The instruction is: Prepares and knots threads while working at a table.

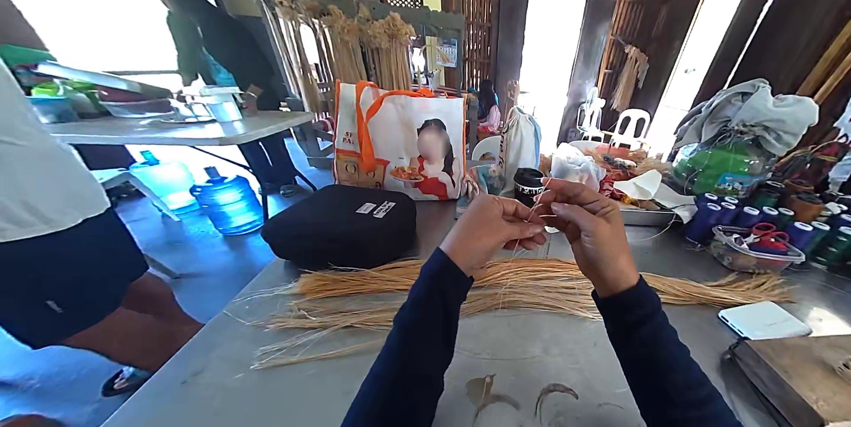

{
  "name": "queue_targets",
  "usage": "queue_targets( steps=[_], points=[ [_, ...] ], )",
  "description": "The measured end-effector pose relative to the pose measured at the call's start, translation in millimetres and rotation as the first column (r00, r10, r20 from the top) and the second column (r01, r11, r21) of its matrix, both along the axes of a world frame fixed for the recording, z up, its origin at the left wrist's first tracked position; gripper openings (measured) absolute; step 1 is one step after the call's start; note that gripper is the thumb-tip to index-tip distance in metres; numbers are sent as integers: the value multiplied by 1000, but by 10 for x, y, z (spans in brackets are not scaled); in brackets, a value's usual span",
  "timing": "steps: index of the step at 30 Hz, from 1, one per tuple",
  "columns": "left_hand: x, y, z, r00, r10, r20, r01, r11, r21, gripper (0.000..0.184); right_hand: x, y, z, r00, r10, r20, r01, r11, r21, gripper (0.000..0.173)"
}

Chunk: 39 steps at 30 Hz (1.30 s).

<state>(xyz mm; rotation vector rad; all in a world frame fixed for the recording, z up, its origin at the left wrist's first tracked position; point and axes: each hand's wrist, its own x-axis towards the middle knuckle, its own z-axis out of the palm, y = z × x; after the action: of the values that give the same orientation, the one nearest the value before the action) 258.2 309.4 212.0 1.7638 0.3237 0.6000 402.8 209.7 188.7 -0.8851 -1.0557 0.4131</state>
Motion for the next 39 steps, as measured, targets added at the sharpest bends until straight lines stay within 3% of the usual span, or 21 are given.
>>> queue_targets(
  steps=[6, 10, 13, 19, 27, 32, 39],
  points=[
    [-58, 116, -51, 986, -120, -112, 128, 989, 72, 7, -85, 55, -58, 993, -56, -99, 57, 998, 11, 19],
    [-24, 140, -93, 973, -197, -122, 210, 973, 100, 11, -122, 112, -121, 989, -108, -103, 110, 994, 13, 19],
    [-5, 136, -103, 983, -172, -58, 172, 985, -14, 20, -129, 119, -149, 992, -104, -73, 106, 994, 14, 19],
    [-33, 97, -49, 993, -114, 25, 116, 958, -260, 15, -87, 146, -177, 996, -81, -47, 84, 994, 64, 20],
    [-2, 11, -21, 1000, 11, 11, -9, 980, -197, 8, -60, 82, -114, 999, -43, -8, 43, 999, 10, 18],
    [-4, -35, -9, 995, 89, 42, -83, 987, -136, 8, -44, -5, -19, 989, -147, 7, 146, 981, -128, 16],
    [30, -35, -44, 984, 162, 80, -156, 985, -76, 6, -26, -33, -32, 935, -188, 300, 245, 955, -166, 7]
  ],
)
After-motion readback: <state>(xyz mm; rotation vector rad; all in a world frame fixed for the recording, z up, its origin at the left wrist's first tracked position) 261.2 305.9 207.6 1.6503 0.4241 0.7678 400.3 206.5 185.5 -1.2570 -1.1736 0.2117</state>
